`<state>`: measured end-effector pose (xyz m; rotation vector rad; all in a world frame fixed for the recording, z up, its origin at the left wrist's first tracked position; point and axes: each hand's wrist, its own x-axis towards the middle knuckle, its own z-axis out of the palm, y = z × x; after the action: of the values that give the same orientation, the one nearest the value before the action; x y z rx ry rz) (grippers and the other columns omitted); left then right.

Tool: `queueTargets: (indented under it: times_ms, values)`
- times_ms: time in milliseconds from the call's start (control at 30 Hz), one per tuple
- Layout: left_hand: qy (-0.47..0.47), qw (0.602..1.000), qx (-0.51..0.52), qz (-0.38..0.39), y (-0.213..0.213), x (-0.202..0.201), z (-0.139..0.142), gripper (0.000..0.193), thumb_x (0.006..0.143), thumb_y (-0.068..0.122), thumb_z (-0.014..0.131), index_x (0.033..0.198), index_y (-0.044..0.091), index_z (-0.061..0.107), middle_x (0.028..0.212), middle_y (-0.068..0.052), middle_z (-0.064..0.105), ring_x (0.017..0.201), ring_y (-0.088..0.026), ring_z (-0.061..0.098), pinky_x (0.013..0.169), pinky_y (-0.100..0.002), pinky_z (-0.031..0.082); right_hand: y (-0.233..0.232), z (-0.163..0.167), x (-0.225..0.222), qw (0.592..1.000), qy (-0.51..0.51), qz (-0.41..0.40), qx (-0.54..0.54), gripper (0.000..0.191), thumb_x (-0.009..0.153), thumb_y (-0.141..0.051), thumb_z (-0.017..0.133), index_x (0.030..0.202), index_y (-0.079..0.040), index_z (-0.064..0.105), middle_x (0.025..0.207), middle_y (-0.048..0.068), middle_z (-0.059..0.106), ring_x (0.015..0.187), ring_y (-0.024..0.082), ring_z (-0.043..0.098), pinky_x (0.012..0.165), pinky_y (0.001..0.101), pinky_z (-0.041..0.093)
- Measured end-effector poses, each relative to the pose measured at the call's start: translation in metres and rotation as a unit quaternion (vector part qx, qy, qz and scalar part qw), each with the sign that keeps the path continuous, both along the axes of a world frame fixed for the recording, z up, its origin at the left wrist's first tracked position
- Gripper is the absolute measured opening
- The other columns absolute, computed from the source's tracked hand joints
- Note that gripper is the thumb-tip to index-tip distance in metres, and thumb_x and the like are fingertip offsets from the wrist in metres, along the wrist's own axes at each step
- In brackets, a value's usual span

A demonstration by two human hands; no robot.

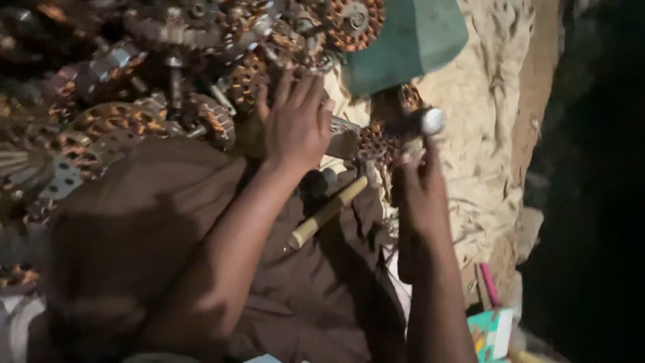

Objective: The person sits on the ground with scrap motor rotors on their lap and uses a hammer and a metal punch to break apart the rotors, hammering to knock out components and setting pieces aside while working through the pile.

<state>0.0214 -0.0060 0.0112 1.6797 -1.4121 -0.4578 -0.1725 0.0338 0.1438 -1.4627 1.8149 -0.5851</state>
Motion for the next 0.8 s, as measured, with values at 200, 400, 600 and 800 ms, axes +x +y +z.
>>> queueTargets:
  times_ms: [200,400,600,800]
  values:
    - [0.008,0.999,-0.036,-0.001,0.003,-0.003,-0.002,0.051,0.107,0.038,0.049,0.146,0.006,0.056,0.149,-0.013,0.057,0.147,-0.034,0.041,0.119,-0.06,0.02,0.026,0.02,0.007,0.981,-0.171,-0.078,-0.039,0.053,0.104,-0.027,0.051,0.153,-0.012,0.036,0.078,0.003,0.058,0.06,0.013,0.054,0.052,0.0281,0.048]
    - [0.021,0.999,-0.029,-0.008,0.004,-0.006,-0.009,0.051,0.107,0.038,0.05,0.146,0.006,0.055,0.148,-0.015,0.057,0.143,-0.034,0.044,0.118,-0.059,0.022,0.038,-0.015,0.018,0.958,-0.267,-0.105,0.006,0.049,0.105,-0.028,0.054,0.147,-0.006,0.045,0.079,0.005,0.057,0.057,0.014,0.053,0.047,0.0286,0.046]
    - [0.018,0.999,-0.032,-0.034,0.01,-0.012,-0.01,0.049,0.112,0.035,0.049,0.151,0.006,0.054,0.151,-0.016,0.055,0.146,-0.036,0.043,0.12,-0.057,0.02,0.037,-0.028,0.004,0.973,0.035,0.073,-0.214,0.053,0.119,-0.034,0.05,0.16,-0.009,0.027,0.119,0.019,0.064,0.101,0.032,0.066,0.086,0.0436,0.055]
    - [-0.007,0.999,-0.021,-0.035,0.02,-0.006,-0.008,0.049,0.111,0.037,0.052,0.15,0.007,0.055,0.15,-0.016,0.057,0.147,-0.036,0.044,0.119,-0.057,0.021,0.025,-0.061,0.003,0.959,0.277,0.059,0.016,0.062,0.107,-0.044,0.052,0.157,-0.009,0.043,0.114,0.031,0.071,0.104,0.043,0.07,0.09,0.0465,0.055]
